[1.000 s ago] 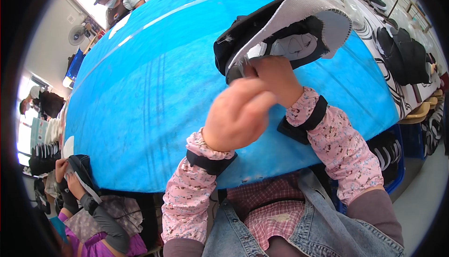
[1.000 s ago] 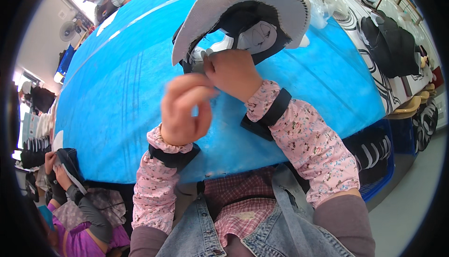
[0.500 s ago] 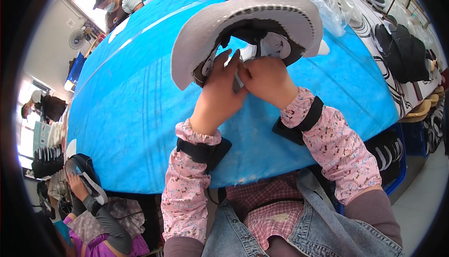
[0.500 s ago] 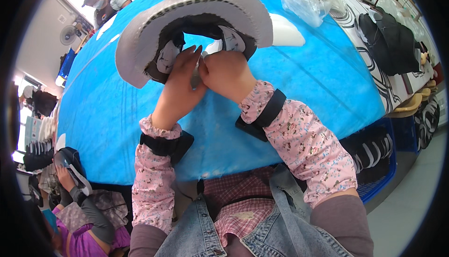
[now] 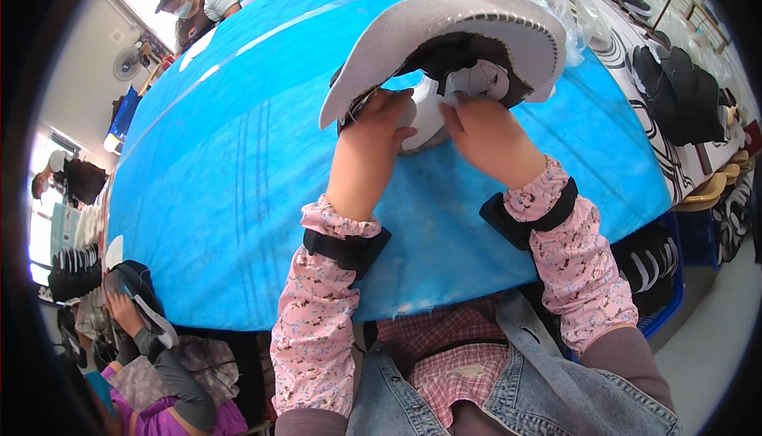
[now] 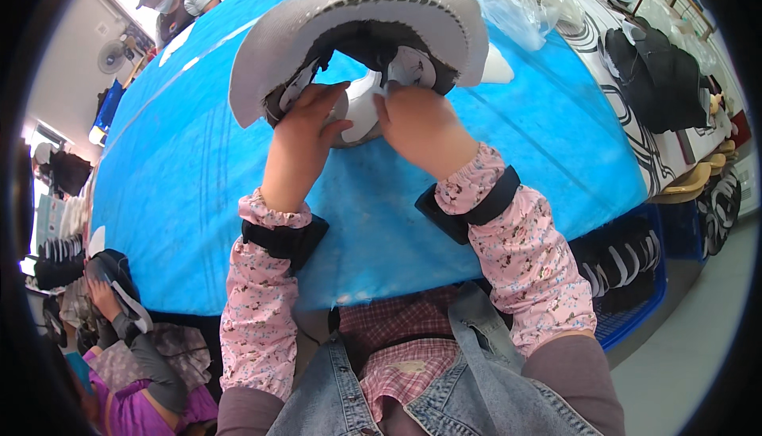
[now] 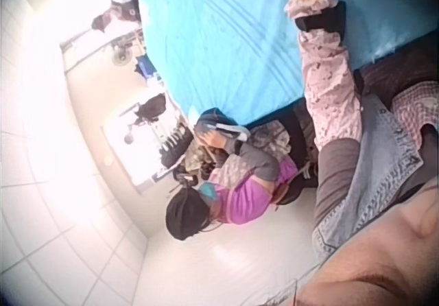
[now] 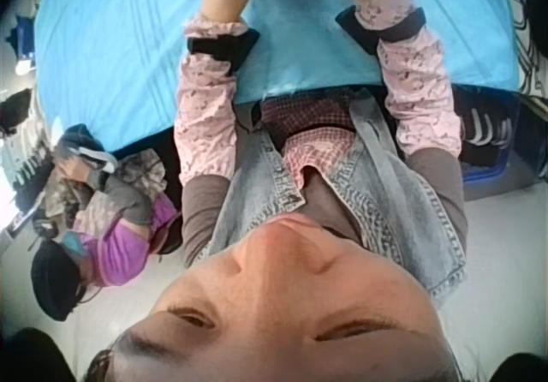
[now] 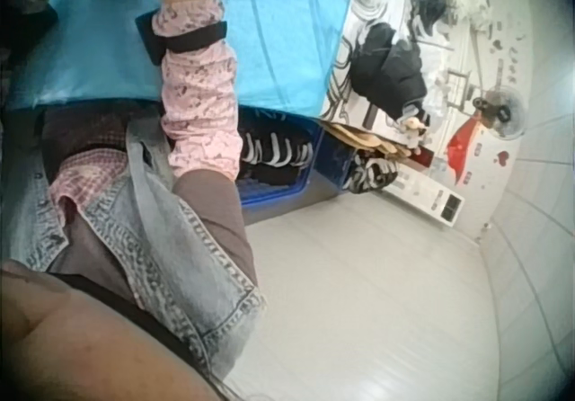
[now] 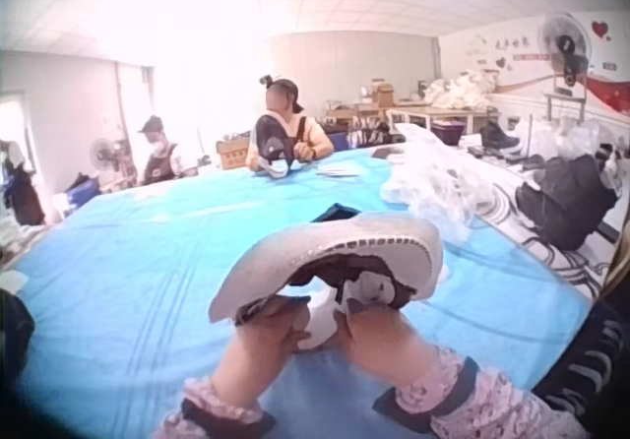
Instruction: The person picks up a white foam component and fits it into the interior of a black shoe upper, pressing and aligning it against the inner wall.
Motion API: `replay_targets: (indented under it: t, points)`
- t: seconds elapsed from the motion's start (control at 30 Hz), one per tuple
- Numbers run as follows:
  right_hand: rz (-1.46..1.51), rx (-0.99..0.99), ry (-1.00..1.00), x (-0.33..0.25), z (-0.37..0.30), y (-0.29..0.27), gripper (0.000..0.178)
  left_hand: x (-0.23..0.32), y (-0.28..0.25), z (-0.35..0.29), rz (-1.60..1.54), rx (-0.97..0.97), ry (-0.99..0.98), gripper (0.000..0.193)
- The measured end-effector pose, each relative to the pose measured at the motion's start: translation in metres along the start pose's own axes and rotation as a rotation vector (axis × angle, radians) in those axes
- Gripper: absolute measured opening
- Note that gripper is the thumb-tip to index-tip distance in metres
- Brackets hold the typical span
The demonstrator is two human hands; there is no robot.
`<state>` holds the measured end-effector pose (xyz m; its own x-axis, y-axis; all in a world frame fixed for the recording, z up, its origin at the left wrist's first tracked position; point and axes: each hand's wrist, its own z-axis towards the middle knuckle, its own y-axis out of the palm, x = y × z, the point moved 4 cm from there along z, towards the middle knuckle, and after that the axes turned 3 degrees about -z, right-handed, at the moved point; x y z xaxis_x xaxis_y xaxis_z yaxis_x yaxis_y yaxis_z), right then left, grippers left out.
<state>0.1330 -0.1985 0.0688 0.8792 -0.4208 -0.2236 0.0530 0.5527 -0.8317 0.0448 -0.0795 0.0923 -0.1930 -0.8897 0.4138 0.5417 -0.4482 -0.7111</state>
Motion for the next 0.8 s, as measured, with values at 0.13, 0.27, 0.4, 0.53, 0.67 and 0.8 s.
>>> replay_targets:
  t: [0.13,0.27,0.4,0.53,0.67,0.8]
  points:
    - [-0.081,0.133,0.014,0.012,-0.006,-0.001,0.017,0.001,-0.001,-0.001,-0.015,0.005,-0.001,0.041]
    - [-0.093,0.103,0.008,0.016,-0.010,-0.001,0.018,0.001,0.000,-0.002,-0.025,0.007,-0.006,0.042]
    - [-0.101,0.057,0.048,0.016,-0.010,-0.001,0.018,0.002,-0.001,-0.001,0.010,0.028,0.015,0.043]
    - [-0.104,0.017,0.064,0.017,-0.011,0.001,0.019,0.002,0.000,-0.002,0.009,0.027,0.016,0.044]
    - [-0.113,-0.019,0.070,0.021,-0.014,0.005,0.019,0.003,0.000,-0.002,0.003,0.014,0.005,0.043]
    - [-0.133,-0.010,0.063,0.024,-0.013,0.011,0.019,0.004,0.000,-0.002,0.044,0.036,0.036,0.043]
